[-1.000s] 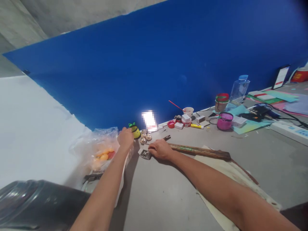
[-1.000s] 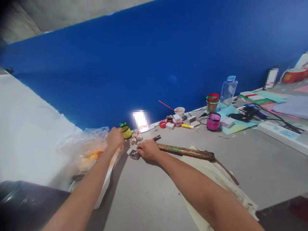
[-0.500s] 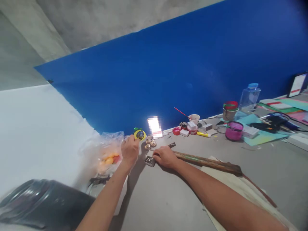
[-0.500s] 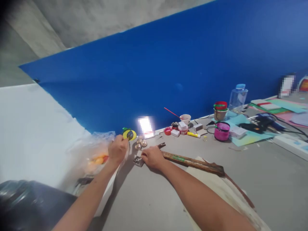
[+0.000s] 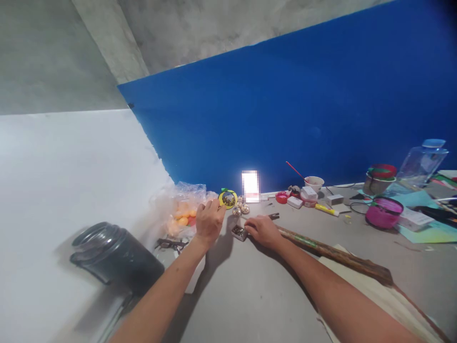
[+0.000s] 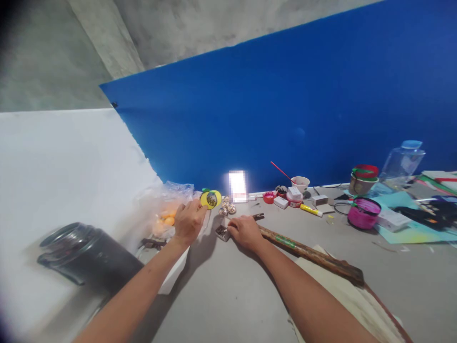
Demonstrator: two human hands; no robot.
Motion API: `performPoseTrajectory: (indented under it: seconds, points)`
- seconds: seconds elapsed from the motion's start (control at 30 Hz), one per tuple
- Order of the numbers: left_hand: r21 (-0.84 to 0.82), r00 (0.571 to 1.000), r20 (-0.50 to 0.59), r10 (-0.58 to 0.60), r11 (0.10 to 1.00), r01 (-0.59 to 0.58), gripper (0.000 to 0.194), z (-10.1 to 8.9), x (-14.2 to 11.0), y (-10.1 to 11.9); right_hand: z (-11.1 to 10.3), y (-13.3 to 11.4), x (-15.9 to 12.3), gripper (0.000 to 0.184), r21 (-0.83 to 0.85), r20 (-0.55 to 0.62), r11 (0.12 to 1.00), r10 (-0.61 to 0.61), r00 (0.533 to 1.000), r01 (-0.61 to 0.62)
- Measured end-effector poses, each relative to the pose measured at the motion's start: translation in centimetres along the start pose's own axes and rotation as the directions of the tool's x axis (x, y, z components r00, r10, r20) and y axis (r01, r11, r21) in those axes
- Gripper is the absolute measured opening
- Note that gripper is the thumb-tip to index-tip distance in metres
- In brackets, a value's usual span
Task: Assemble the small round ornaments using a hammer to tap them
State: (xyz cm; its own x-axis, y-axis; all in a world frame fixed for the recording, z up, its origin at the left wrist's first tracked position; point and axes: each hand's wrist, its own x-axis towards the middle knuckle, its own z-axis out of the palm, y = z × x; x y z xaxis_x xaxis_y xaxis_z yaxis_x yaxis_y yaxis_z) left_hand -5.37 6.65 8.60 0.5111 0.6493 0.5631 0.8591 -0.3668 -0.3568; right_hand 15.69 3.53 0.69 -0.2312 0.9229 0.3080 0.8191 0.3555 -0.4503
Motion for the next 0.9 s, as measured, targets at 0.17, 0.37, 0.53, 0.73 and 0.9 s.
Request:
performPoseTrajectory:
  seconds: [0.17, 0.37, 0.53, 0.73, 0.9]
  points:
    - [-0.052, 0.986, 0.126, -0.108, 0.992, 0.116, 0.039, 0.7, 1.9, 0.2, 0.0, 0.1, 0.1, 0.024, 0.008, 0.011, 1.0, -0.006, 1.0, 0.006]
    - [-0.101, 0.966, 0.158, -0.205, 0.97, 0.223, 0.038, 2.7, 3.0, 0.6, -0.2, -0.2, 0.2, 0.024, 0.015, 0.018, 1.0, 0.0, 1.0, 0.0]
    - [-0.115, 0.95, 0.242, -0.199, 0.966, 0.232, 0.037, 4.1, 5.7, 0.2, -0.7, -0.6, 0.2, 0.024, 0.007, 0.032, 1.0, 0.026, 0.999, -0.026]
    - [-0.135, 0.919, 0.354, -0.172, 0.963, 0.233, 0.035, 5.7, 9.0, -0.2, -0.8, -0.5, 0.3, 0.023, 0.009, 0.024, 1.0, 0.012, 1.0, -0.012]
    - [-0.173, 0.895, 0.43, -0.118, 0.962, 0.21, 0.02, 6.9, 9.7, -1.0, -0.8, -0.5, 0.3, 0.025, -0.013, 0.023, 1.0, 0.023, 0.999, -0.022]
